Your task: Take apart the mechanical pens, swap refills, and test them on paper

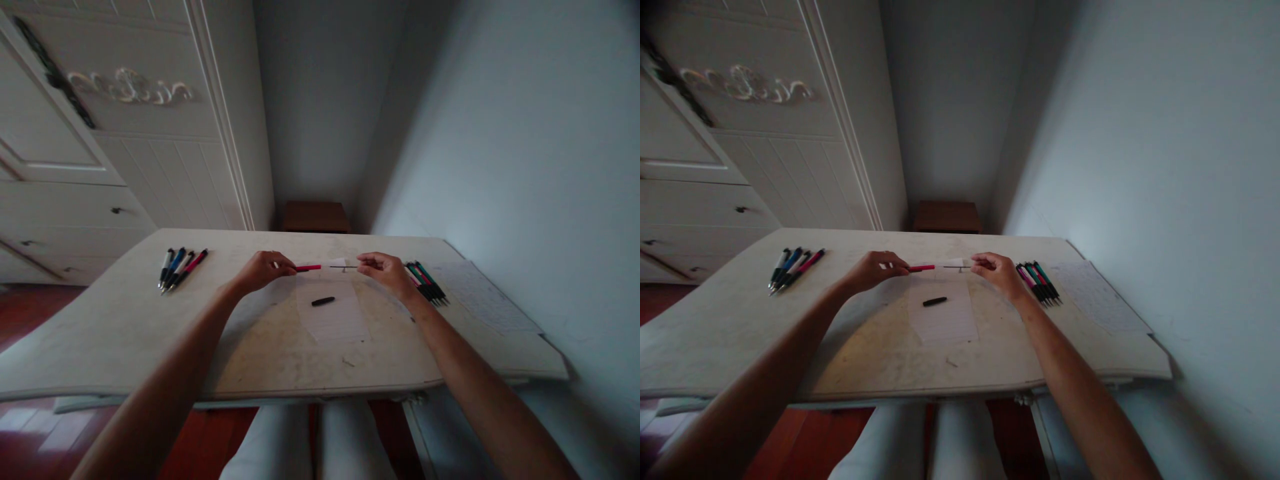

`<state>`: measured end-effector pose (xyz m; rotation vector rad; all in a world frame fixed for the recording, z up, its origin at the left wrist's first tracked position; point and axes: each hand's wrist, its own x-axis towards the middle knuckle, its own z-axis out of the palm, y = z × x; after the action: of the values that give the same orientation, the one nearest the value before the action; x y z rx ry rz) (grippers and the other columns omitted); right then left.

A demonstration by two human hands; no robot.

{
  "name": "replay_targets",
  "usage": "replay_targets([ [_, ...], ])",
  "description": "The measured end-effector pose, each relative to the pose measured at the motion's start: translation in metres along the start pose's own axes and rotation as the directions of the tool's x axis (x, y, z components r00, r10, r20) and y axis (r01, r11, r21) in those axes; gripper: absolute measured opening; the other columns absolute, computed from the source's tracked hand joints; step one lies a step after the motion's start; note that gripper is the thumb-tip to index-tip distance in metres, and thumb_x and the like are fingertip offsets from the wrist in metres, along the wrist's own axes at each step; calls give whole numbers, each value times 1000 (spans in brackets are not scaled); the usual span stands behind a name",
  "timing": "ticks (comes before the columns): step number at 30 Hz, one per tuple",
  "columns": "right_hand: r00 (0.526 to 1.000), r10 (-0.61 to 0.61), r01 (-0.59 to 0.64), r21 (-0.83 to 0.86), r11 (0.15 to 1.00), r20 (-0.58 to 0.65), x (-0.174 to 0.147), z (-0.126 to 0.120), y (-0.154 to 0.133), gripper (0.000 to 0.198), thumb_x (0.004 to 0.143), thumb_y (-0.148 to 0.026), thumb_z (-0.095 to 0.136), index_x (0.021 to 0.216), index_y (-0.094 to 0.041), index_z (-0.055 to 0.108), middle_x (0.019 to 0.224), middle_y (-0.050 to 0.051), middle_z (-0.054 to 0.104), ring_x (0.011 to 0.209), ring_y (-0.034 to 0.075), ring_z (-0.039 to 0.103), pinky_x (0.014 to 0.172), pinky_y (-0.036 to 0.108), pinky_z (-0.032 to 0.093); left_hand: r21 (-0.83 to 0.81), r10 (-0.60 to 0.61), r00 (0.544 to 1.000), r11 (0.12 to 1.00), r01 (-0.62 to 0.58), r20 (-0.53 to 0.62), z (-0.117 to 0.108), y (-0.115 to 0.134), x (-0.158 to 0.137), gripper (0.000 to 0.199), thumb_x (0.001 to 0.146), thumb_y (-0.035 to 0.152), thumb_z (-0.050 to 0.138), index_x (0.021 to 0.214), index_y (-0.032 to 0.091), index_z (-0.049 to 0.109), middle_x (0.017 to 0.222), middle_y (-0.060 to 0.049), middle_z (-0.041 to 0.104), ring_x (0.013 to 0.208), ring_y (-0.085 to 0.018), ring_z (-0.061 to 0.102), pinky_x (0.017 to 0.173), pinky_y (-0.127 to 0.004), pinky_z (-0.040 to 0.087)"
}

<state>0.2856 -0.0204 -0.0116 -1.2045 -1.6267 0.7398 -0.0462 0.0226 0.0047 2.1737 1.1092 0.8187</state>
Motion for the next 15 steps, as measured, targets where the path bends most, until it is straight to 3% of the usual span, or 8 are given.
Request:
replay_targets([
  [15,1000,4,-5,43,999,19,-5,17,-1,34,71,-38,77,98,-18,75,88,7,75,80,20,70,80,37,56,-88,29,1000,996,-28,11,15,10,0,24,76,44,72,84,22,77,84,-4,75,72,-16,63,66,-27,50],
])
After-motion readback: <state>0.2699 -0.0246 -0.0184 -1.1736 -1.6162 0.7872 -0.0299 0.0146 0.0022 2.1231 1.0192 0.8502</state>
